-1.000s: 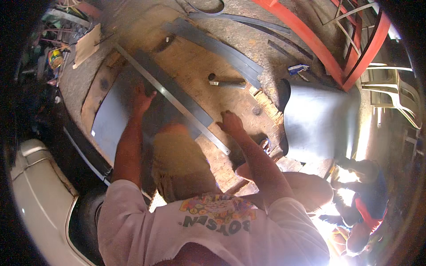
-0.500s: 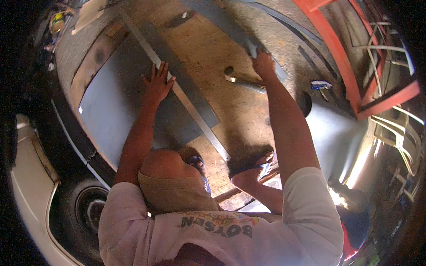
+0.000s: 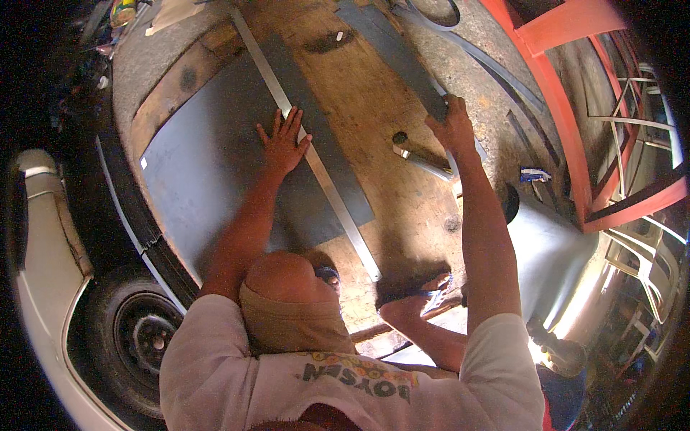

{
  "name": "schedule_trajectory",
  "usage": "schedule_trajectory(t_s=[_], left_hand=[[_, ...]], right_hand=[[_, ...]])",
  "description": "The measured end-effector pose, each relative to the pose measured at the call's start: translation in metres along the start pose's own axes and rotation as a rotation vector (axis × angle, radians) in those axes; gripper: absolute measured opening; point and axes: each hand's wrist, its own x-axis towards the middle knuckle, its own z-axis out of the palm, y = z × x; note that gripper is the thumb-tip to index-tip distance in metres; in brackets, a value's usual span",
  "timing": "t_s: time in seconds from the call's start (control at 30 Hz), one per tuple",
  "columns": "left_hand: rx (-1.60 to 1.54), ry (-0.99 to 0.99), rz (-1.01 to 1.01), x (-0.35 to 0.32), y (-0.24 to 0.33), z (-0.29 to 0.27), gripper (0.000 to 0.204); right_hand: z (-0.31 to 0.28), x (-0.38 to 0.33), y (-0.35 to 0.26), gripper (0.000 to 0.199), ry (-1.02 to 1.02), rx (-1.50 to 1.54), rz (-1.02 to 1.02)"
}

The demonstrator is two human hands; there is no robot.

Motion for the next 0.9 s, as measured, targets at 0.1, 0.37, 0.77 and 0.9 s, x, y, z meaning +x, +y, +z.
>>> schedule_trajectory(t_s=[0.1, 0.37, 0.77, 0.9], left_hand=[[-0.043, 0.060, -0.055, -0.012, -0.015, 0.009, 0.064], [-0.767, 0.127, -0.286, -0.002, 0.029, -0.032, 0.069], [-0.839, 0.225, -0.518, 0.088, 0.017, -0.023, 0.079], [-0.136, 0.284, -0.348, 0.089, 0.041, -0.027, 0.083]], right_hand=[[-0.012, -0.011, -0.066, 0.069, -0.093, 0.247, 0.056], [0.078, -0.118, -0.128, 0.064, -0.042, 0.584, 0.067], [0.156, -0.187, -0.155, 0.084, -0.055, 0.274, 0.010], [0.133, -0.214, -0.147, 0.091, -0.196, -0.082, 0.185]])
